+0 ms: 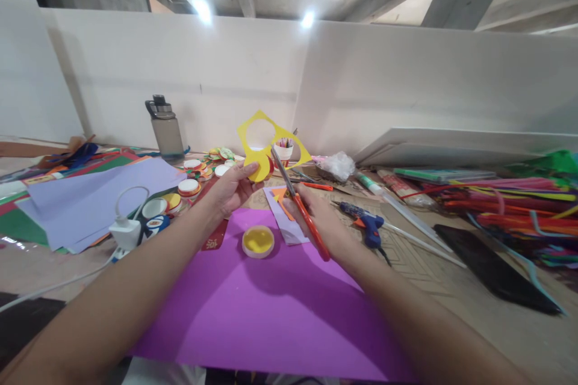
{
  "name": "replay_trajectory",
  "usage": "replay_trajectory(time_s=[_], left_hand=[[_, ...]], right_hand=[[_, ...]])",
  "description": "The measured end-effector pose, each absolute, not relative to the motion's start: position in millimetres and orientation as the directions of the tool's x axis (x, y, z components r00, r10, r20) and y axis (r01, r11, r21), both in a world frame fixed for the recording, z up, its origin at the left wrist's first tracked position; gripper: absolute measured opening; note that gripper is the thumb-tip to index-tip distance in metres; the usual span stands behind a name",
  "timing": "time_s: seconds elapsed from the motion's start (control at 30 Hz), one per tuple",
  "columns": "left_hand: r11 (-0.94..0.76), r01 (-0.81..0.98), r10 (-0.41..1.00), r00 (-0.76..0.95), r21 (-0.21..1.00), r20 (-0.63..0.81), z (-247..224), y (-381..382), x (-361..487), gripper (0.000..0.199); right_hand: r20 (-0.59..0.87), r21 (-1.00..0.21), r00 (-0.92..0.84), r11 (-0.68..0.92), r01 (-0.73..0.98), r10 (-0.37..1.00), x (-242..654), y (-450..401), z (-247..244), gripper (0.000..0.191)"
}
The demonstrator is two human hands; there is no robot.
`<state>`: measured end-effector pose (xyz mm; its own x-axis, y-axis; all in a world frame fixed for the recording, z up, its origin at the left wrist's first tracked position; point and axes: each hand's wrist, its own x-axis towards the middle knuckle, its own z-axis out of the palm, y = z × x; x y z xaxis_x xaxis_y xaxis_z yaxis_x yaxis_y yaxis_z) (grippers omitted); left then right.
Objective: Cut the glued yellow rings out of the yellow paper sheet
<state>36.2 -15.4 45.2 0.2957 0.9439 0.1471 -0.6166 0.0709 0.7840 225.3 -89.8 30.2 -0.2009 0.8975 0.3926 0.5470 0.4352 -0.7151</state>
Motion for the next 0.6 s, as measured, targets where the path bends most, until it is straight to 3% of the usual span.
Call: replay_trajectory(time_s=[0.6], left_hand=[[0.041, -0.612, 0.958, 0.249, 0.790, 0.143, 38.3, -20.2, 46.2, 0.017]], right_hand=[[0.415, -0.736, -0.178, 0.444, 0.511, 0.892, 223.3, -87.1, 24.2, 0.024]])
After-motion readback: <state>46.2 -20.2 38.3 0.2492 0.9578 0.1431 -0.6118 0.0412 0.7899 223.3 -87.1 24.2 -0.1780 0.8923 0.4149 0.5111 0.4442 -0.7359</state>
